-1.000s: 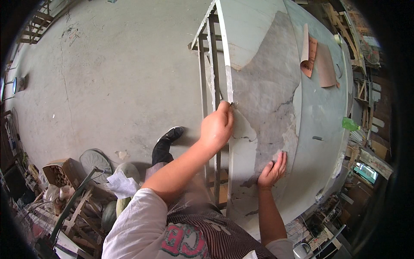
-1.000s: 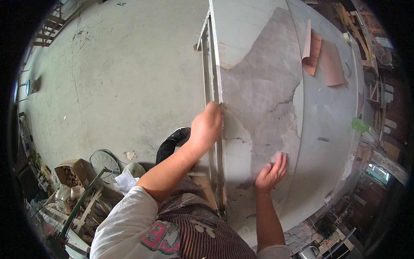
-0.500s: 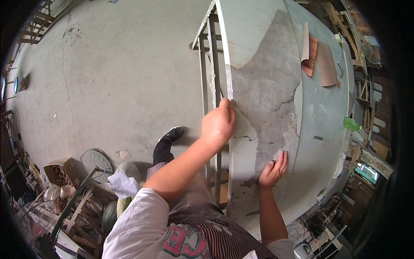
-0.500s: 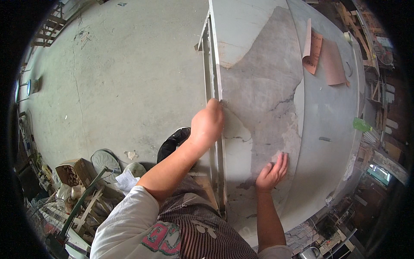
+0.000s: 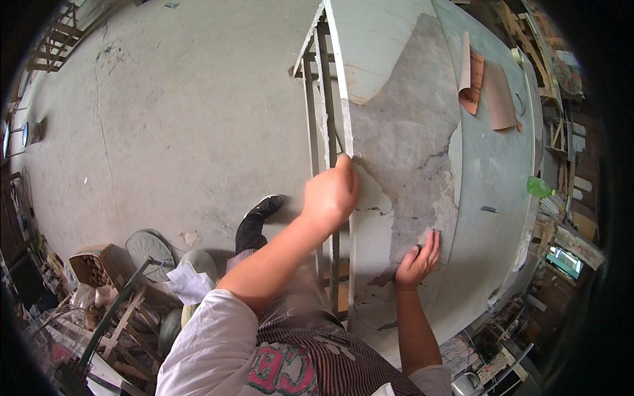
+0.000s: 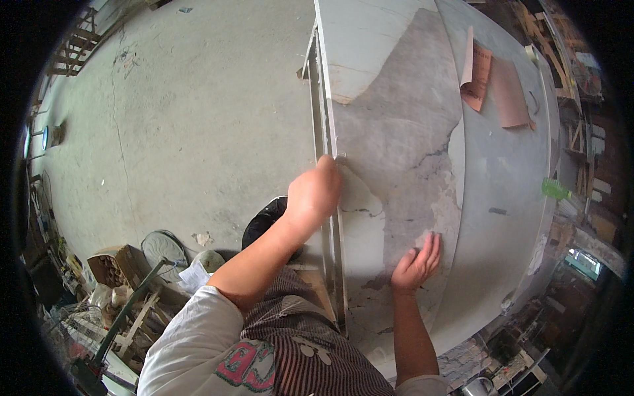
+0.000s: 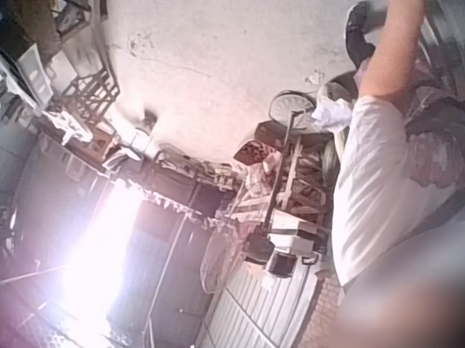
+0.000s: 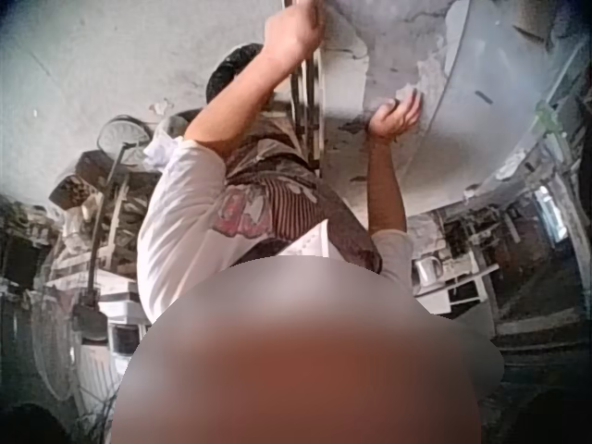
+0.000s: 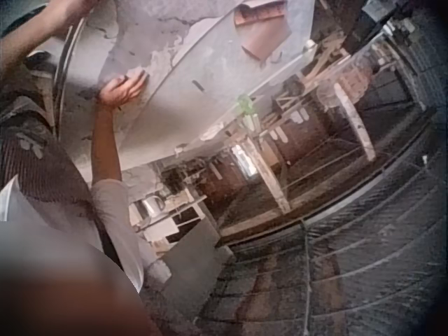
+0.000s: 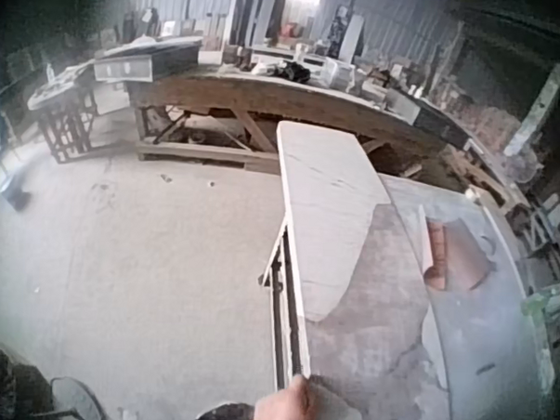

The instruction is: The person peels a protective film off a large white marble-patterned panel using a small tool and their fingers. They work along the edges and surface, lifting and pulling the film away from the panel.

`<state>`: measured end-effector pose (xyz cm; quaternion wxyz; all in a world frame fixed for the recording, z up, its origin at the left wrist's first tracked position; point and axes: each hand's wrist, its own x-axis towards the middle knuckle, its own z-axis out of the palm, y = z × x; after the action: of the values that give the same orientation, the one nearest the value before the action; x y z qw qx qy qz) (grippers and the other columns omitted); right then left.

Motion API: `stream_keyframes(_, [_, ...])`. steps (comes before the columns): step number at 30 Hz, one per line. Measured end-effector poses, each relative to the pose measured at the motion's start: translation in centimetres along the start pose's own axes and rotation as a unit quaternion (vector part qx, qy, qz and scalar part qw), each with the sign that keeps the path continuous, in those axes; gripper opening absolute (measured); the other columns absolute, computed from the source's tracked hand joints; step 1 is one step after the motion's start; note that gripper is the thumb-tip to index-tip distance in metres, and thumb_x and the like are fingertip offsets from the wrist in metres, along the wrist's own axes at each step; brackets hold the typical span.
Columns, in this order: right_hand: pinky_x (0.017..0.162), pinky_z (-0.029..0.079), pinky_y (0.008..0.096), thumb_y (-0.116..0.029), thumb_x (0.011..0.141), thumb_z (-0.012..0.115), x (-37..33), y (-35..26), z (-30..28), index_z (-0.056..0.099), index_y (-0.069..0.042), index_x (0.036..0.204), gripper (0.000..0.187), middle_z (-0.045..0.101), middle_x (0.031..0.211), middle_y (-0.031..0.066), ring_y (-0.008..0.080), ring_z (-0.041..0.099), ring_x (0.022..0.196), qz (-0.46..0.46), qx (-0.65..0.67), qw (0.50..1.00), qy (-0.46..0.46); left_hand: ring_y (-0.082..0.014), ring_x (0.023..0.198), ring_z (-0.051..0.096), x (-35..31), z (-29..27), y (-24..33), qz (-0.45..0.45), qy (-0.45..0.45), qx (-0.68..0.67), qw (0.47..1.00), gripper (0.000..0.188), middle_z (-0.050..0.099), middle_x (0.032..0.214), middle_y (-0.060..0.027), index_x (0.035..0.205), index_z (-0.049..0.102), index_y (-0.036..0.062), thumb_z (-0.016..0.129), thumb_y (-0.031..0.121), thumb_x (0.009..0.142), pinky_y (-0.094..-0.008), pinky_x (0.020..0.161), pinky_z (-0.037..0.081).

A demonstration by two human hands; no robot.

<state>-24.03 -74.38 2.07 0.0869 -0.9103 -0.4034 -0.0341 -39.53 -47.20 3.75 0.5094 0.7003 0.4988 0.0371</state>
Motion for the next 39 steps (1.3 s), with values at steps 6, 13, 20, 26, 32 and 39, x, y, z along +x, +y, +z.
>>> stream_keyframes(6, [0.115,0.025,0.0516,-0.016,0.089,0.047,0.1,-0.3,-0.1,0.043,0.001,0.144,0.058,0.04,0.15,0.0241,0.0427,0.037,0.138,-0.003,-0.016,1.0,0.005,-0.0439,0.073,0.064,-0.4,3.1,-2.4,0.025,0.031,0.032,0.999,0.017,0.065,0.073,-0.0211,0.097,0.049,0.0055,0.047,0.022,0.097,-0.0548,0.065,0.049])
stream_keyframes(13, [0.115,0.023,0.0545,-0.017,0.088,0.05,0.0,-0.3,-0.4,0.042,-0.001,0.145,0.06,0.038,0.151,0.0229,0.0426,0.034,0.14,0.02,0.006,1.0,-0.015,-0.045,0.09,0.065,-5.4,6.7,-6.1,-0.047,-0.05,-0.085,0.994,0.024,0.066,0.094,-0.0271,0.104,0.056,0.0065,0.047,0.028,0.101,-0.053,0.079,0.05])
stream_keyframes(20, [0.114,0.025,0.0548,-0.018,0.088,0.049,0.0,0.3,0.0,0.044,0.003,0.141,0.058,0.04,0.148,0.0267,0.0452,0.037,0.137,-0.01,0.028,1.0,0.009,-0.0429,0.085,0.062,3.9,0.4,-4.4,0.169,0.246,-0.207,0.932,0.016,0.063,0.089,-0.0222,0.1,0.056,0.0023,0.053,0.018,0.1,-0.0484,0.073,0.048])
stream_keyframes(26, [0.113,0.027,0.0537,-0.019,0.088,0.048,0.2,0.6,0.1,0.047,0.003,0.139,0.056,0.043,0.146,0.0264,0.0451,0.04,0.135,-0.015,0.02,0.999,0.021,-0.0412,0.126,0.053,5.7,-3.0,-3.3,0.514,0.137,0.107,0.84,0.03,0.058,0.132,-0.022,0.106,0.056,-0.0045,0.059,-0.003,0.077,-0.0511,0.105,0.043])
stream_keyframes(32, [0.113,0.026,0.0534,-0.018,0.088,0.049,0.2,-0.1,-0.2,0.046,0.003,0.14,0.057,0.043,0.147,0.0261,0.0448,0.039,0.135,-0.008,0.035,0.999,0.02,-0.0361,0.068,0.065,-5.2,-1.6,-6.5,0.45,-0.061,-0.062,0.889,0.016,0.062,0.072,-0.0136,0.101,0.06,0.0053,0.065,0.011,0.086,-0.0446,0.057,0.052])
stream_keyframes(39, [0.113,0.026,0.0543,-0.015,0.086,0.05,0.2,0.0,-0.2,0.045,0.005,0.14,0.058,0.042,0.147,0.0275,0.0458,0.039,0.135,-0.008,0.04,0.999,0.009,-0.0373,0.079,0.065,-0.4,1.4,-4.5,0.095,0.057,-0.206,0.972,0.017,0.067,0.085,-0.0188,0.106,0.057,0.004,0.053,0.02,0.101,-0.0442,0.071,0.051])
